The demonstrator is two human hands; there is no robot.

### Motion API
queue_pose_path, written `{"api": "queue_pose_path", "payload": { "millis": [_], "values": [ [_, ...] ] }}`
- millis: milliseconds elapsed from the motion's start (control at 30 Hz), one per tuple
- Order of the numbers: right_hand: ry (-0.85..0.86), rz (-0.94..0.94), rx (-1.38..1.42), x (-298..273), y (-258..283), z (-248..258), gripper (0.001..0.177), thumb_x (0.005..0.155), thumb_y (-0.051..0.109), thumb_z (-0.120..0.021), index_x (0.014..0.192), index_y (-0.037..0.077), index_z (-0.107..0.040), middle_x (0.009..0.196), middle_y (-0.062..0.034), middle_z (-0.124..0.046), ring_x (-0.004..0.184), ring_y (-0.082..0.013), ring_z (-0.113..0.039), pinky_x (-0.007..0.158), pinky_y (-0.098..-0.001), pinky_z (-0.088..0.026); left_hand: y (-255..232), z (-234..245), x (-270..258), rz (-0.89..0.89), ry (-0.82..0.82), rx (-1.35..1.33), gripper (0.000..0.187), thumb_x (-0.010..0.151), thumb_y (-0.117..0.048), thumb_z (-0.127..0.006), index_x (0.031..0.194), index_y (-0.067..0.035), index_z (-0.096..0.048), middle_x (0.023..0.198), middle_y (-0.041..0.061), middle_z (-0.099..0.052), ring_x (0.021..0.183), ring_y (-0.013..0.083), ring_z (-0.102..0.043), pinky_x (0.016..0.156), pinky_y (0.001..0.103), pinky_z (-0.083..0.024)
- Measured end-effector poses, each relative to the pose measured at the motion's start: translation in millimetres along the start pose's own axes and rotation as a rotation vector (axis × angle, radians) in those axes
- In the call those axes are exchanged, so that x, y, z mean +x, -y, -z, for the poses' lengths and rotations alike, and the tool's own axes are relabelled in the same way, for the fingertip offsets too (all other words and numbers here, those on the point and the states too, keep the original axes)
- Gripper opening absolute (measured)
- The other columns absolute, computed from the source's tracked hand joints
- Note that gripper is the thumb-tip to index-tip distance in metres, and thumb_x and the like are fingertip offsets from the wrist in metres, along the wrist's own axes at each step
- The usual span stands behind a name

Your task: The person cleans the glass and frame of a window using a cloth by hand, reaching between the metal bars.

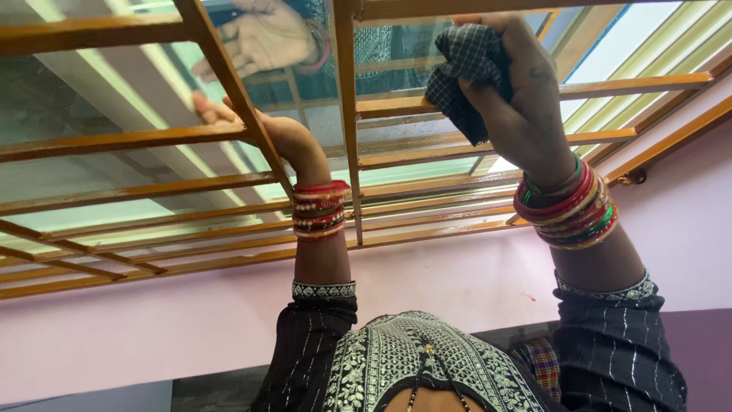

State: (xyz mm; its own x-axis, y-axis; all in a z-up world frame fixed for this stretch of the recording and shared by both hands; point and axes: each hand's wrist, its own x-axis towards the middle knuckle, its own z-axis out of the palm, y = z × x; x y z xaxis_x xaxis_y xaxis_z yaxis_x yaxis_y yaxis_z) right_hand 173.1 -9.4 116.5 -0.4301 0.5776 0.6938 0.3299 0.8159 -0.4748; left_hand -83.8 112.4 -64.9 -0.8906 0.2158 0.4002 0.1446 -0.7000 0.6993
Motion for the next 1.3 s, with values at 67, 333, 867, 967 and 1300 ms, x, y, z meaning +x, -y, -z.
{"api": "queue_pose_path", "payload": {
  "millis": [67,333,867,967,1300],
  "values": [
    [-0.039,-0.002,-0.075,3,0,1,0.029,0.101,-0.004,-0.058,0.13,-0.001,-0.052,0.113,-0.0099,-0.061,0.102,-0.0158,-0.061,0.092,-0.0305,-0.052,-9,-8,6,-0.155,-0.137,0.083,0.076,0.115,-0.045,-0.04,0.165,0.001,-0.007,0.174,0.019,-0.01,0.166,0.029,-0.011,0.141,0.046,-0.012],
    [-0.016,-0.131,0.66,15,8,-8,0.066,0.079,0.006,-0.042,0.144,0.003,-0.041,0.13,-0.0066,-0.056,0.118,-0.0135,-0.057,0.107,-0.0258,-0.048,-100,42,-69,0.033,0.688,-0.072,0.05,0.115,-0.041,-0.039,0.152,-0.01,-0.048,0.157,0.015,-0.049,0.152,0.0273,-0.043,0.134,0.047,-0.033],
    [0.171,-0.059,0.257,-37,37,-39,0.041,0.092,0.005,-0.08,0.116,0.003,-0.047,0.117,-0.0068,-0.068,0.112,-0.0126,-0.069,0.097,-0.0288,-0.059,-132,110,-80,0.417,0.784,-0.547,0.032,0.103,0.0,-0.076,0.114,-0.01,-0.048,0.111,0.012,-0.069,0.111,0.0203,-0.07,0.105,0.034,-0.059],
    [0.295,-0.198,0.199,-41,31,-36,0.061,0.079,0.008,-0.086,0.128,0.001,-0.051,0.106,-0.0086,-0.061,0.087,-0.0101,-0.066,0.073,-0.0245,-0.056,-123,133,-66,0.633,0.793,-0.629,0.033,0.105,0.0,-0.08,0.118,-0.001,-0.05,0.105,0.006,-0.059,0.104,0.015,-0.065,0.097,0.029,-0.058],
    [0.372,-0.153,0.441,-53,19,-52,0.05,0.088,0.008,-0.083,0.121,0.002,-0.047,0.112,-0.0062,-0.062,0.102,-0.0087,-0.062,0.084,-0.0235,-0.058,-135,149,-101,1.038,1.074,-0.901,0.069,0.099,-0.027,-0.076,0.15,0.005,-0.042,0.141,0.025,-0.059,0.129,0.0376,-0.062,0.104,0.053,-0.057]
  ]
}}
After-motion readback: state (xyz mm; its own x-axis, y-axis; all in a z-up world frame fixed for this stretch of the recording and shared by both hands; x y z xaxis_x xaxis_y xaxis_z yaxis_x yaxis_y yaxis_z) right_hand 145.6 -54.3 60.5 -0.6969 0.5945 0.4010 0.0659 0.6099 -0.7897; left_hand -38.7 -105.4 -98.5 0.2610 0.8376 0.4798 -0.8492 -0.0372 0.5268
